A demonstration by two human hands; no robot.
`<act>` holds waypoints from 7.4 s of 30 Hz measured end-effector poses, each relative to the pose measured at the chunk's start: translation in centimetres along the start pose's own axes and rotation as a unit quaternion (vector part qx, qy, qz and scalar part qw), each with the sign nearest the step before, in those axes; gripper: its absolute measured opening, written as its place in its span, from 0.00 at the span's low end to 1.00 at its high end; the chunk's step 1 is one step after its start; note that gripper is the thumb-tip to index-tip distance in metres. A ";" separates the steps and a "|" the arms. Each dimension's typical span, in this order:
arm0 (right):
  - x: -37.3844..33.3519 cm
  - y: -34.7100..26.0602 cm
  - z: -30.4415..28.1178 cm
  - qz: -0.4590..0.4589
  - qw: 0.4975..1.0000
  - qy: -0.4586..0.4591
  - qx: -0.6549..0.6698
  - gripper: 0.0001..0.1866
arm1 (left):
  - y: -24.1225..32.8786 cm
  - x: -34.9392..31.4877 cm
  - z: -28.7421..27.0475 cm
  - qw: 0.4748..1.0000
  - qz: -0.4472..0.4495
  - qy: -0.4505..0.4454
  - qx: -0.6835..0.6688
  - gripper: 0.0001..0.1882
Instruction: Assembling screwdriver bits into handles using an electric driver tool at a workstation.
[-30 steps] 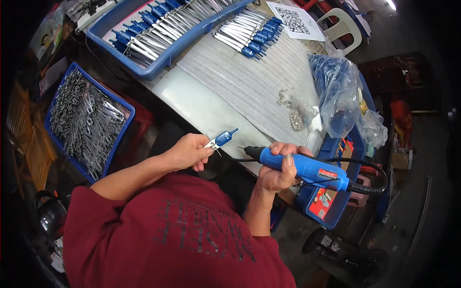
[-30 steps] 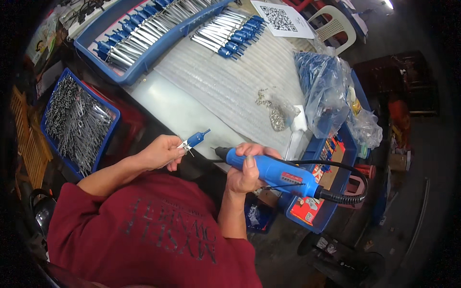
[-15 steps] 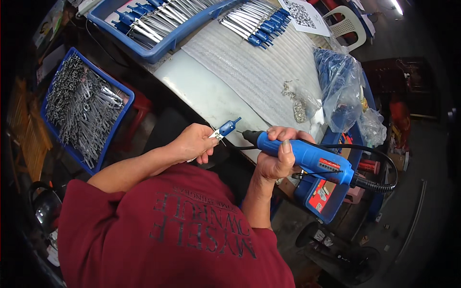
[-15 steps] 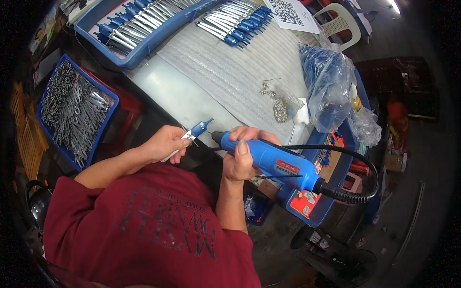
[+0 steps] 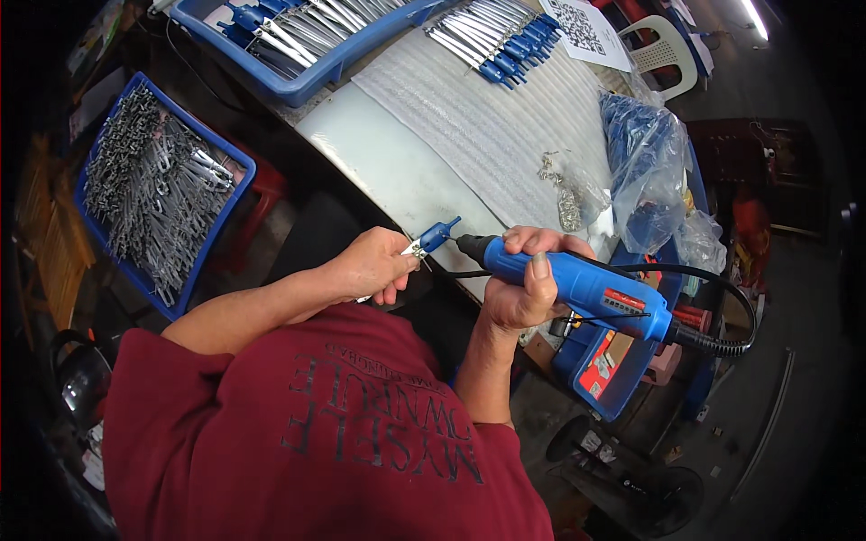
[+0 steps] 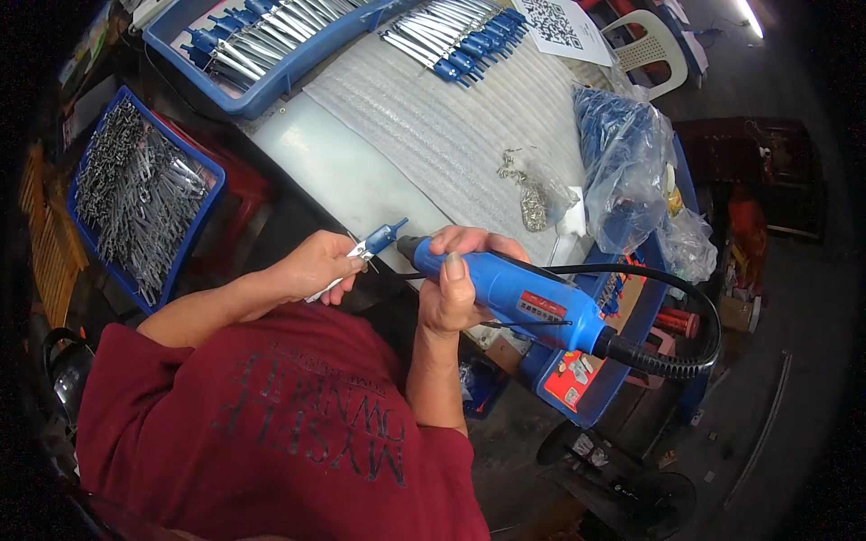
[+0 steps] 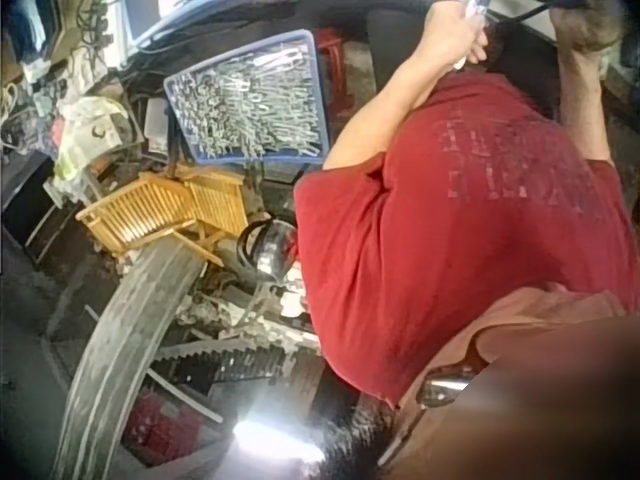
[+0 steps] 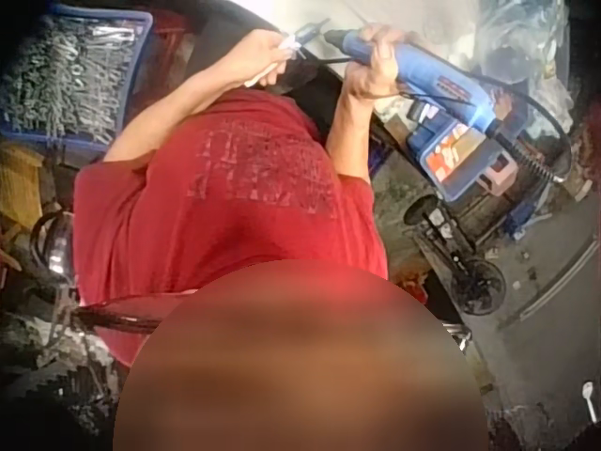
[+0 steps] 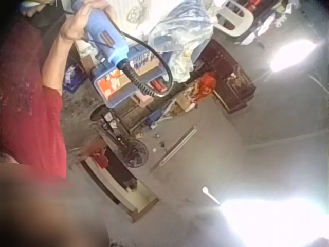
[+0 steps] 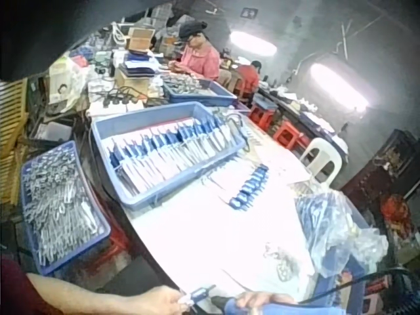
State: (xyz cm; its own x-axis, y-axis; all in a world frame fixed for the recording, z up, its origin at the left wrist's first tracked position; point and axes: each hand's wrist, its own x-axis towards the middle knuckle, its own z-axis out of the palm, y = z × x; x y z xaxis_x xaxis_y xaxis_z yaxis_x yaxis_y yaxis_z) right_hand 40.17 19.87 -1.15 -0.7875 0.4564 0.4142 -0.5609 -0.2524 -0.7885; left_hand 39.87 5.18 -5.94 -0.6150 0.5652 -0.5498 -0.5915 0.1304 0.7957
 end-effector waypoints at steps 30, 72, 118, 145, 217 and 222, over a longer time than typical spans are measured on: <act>0.9 0.6 2.9 0.036 0.989 -0.024 -0.140 0.18 | 1.0 -0.5 0.1 0.999 -0.034 0.009 -0.006 0.10; 1.3 1.3 3.1 0.074 0.973 -0.104 -0.194 0.18 | 0.6 -0.3 0.1 0.999 -0.024 0.015 -0.031 0.10; 0.2 -1.1 -0.4 0.017 0.999 0.047 0.000 0.24 | 16.7 1.5 -19.1 0.879 0.260 0.396 0.051 0.07; 0.3 -1.3 0.0 0.022 0.999 0.045 -0.012 0.20 | 16.2 0.1 -19.6 0.547 0.307 0.482 0.612 0.05; 0.6 -0.8 -1.0 0.006 1.000 0.009 -0.019 0.20 | 0.0 -0.6 -0.5 1.000 -0.011 -0.011 -0.026 0.09; 0.6 -0.6 -0.5 0.008 1.000 -0.007 -0.022 0.20 | 0.1 -0.6 -0.3 1.000 -0.006 -0.003 0.009 0.08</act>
State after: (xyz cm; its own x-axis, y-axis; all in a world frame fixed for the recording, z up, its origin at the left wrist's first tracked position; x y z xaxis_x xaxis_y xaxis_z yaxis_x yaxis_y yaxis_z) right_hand 40.18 20.75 -0.63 -0.7998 0.4411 0.4072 -0.5368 -0.2217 -0.8141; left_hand 40.05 4.60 -5.63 -0.6045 0.5690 -0.5575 -0.5894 0.1514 0.7935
